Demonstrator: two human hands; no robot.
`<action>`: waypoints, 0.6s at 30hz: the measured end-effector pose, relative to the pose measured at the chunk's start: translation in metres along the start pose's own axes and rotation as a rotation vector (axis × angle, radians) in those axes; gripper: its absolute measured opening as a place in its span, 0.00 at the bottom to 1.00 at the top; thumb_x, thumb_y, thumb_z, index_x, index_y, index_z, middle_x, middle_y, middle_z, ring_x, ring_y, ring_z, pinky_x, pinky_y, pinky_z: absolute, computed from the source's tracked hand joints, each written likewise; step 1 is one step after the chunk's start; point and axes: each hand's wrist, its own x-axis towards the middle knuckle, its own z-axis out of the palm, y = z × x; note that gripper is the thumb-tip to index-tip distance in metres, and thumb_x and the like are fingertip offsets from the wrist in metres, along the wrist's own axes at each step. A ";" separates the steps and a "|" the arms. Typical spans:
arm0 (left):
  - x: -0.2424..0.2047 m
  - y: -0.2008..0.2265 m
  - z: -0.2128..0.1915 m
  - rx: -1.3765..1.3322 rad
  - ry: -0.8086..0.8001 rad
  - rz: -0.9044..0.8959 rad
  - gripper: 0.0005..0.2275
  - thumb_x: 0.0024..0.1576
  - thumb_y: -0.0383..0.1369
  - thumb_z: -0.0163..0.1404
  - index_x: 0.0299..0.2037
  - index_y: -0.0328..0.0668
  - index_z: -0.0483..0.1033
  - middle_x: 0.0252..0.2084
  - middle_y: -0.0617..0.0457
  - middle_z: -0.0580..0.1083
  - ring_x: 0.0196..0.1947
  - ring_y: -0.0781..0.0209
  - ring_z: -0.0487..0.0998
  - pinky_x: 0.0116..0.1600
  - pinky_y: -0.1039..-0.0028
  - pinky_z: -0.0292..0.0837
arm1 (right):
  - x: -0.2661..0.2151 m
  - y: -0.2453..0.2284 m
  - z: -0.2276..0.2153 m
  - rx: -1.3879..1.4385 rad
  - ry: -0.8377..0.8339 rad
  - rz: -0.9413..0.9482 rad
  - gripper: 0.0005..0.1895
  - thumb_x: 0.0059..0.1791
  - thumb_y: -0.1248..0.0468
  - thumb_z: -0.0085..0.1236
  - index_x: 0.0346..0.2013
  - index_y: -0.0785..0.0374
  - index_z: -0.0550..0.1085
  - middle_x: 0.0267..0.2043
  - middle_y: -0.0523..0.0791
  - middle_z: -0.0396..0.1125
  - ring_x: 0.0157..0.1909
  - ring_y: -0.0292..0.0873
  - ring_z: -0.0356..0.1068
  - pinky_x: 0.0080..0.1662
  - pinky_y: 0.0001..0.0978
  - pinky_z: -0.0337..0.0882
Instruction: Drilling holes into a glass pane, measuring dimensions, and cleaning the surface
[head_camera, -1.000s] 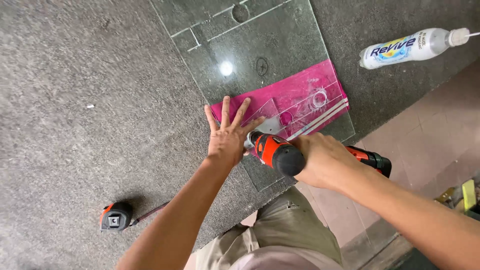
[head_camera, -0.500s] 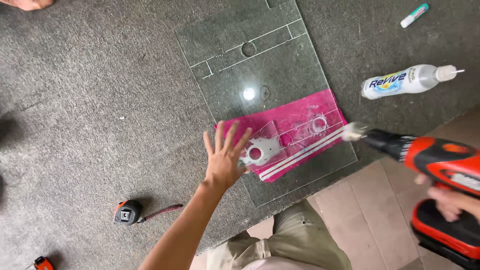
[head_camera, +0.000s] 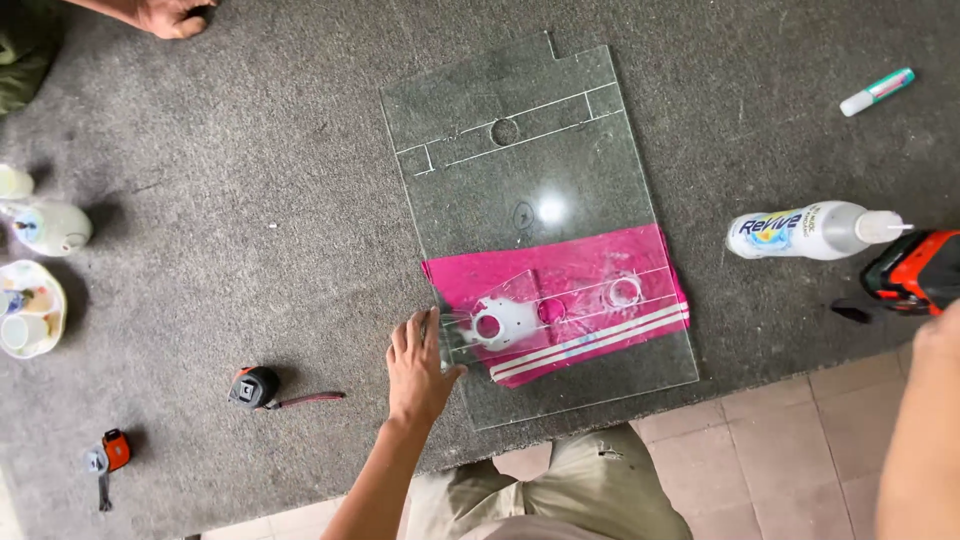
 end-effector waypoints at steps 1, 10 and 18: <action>0.002 0.002 -0.002 0.004 0.004 -0.013 0.55 0.48 0.51 0.74 0.82 0.45 0.52 0.76 0.45 0.62 0.74 0.43 0.60 0.73 0.46 0.65 | -0.028 -0.032 0.015 0.006 -0.013 0.003 0.26 0.61 0.45 0.40 0.69 0.37 0.79 0.72 0.30 0.76 0.76 0.32 0.75 0.80 0.32 0.78; 0.015 0.006 -0.016 0.076 -0.088 -0.003 0.51 0.47 0.52 0.76 0.78 0.49 0.56 0.66 0.46 0.66 0.65 0.44 0.66 0.66 0.51 0.73 | -0.132 -0.160 0.139 -0.151 0.435 -0.114 0.16 0.57 0.41 0.68 0.30 0.40 0.81 0.40 0.28 0.81 0.45 0.29 0.80 0.50 0.28 0.84; 0.028 0.004 -0.031 -0.074 -0.111 -0.006 0.44 0.48 0.49 0.77 0.70 0.44 0.64 0.64 0.44 0.63 0.57 0.49 0.71 0.63 0.55 0.78 | -0.127 -0.136 0.109 -0.344 0.344 -0.174 0.40 0.58 0.22 0.67 0.58 0.54 0.85 0.61 0.39 0.83 0.61 0.31 0.84 0.59 0.24 0.83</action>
